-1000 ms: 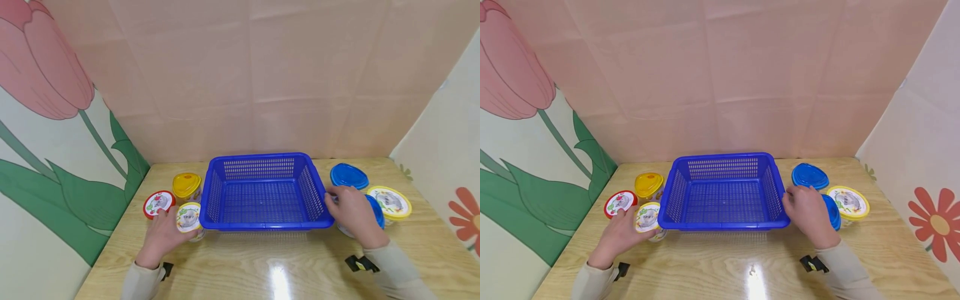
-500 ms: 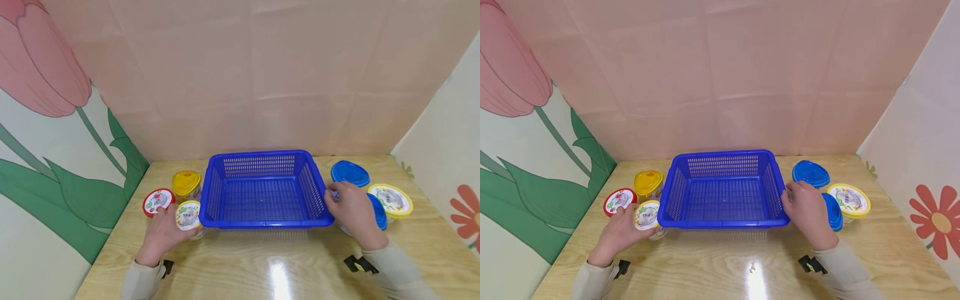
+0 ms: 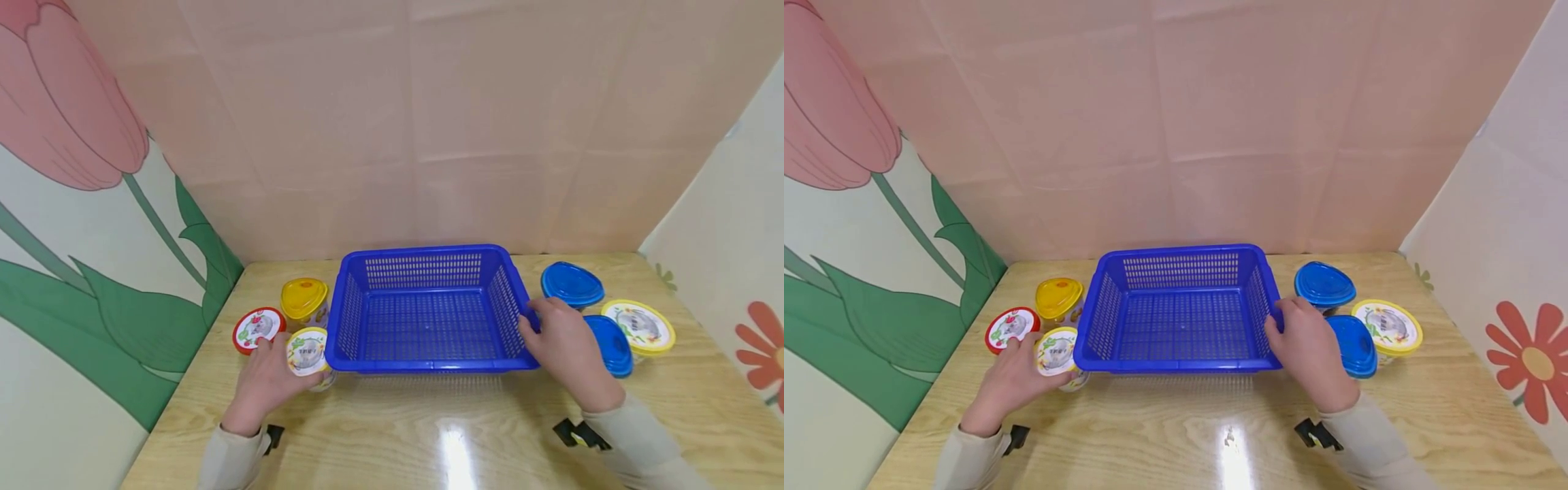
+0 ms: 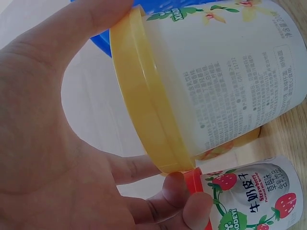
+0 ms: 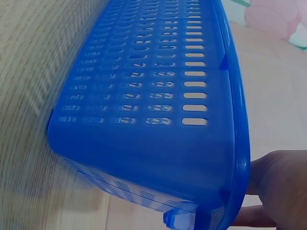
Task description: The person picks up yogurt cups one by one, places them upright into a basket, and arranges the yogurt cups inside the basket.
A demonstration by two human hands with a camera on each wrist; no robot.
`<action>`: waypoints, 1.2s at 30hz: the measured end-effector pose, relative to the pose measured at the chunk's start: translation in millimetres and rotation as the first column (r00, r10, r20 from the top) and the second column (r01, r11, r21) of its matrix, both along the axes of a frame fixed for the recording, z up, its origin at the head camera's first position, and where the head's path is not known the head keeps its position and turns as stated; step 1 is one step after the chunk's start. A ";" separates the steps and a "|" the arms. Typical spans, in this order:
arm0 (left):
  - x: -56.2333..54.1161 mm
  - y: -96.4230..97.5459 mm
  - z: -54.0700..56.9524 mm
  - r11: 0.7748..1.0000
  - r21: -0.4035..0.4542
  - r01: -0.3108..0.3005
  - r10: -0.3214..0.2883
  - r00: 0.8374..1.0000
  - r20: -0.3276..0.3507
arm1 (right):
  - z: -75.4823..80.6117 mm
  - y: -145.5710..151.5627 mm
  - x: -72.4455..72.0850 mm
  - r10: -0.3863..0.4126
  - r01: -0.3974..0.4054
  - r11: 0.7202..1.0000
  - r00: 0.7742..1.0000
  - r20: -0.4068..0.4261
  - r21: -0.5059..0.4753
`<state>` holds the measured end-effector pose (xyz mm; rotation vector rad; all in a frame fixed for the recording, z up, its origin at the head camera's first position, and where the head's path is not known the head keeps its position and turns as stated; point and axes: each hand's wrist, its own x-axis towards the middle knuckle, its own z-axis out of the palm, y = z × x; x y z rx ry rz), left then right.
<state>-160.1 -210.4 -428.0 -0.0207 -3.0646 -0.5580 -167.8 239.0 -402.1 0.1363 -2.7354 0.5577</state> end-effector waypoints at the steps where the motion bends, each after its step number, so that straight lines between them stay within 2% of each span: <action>1: -0.5 0.0 -0.2 1.000 0.000 0.000 0.000 1.000 -0.002 | -0.4 -0.1 -0.5 0.000 0.000 1.000 1.000 0.015 -0.001; 7: -0.3 -0.5 0.5 1.000 0.006 0.003 -0.003 1.000 -0.003 | -1.1 0.5 -1.8 0.002 -0.002 1.000 0.998 0.062 -0.004; 20: 0.7 -1.2 -1.4 1.000 0.009 0.018 -0.017 1.000 -0.015 | -8.1 9.8 -7.0 0.041 -0.041 0.999 0.997 0.062 0.005; 27: -1.4 -1.2 -2.6 0.999 0.041 0.016 -0.016 1.000 -0.008 | -8.1 13.1 -6.7 0.060 -0.061 0.998 0.997 0.049 0.024; 36: 3.4 -8.8 0.1 0.997 0.074 0.035 -0.035 0.999 -0.003 | -10.7 15.4 -5.9 0.068 -0.069 0.996 0.997 0.031 0.051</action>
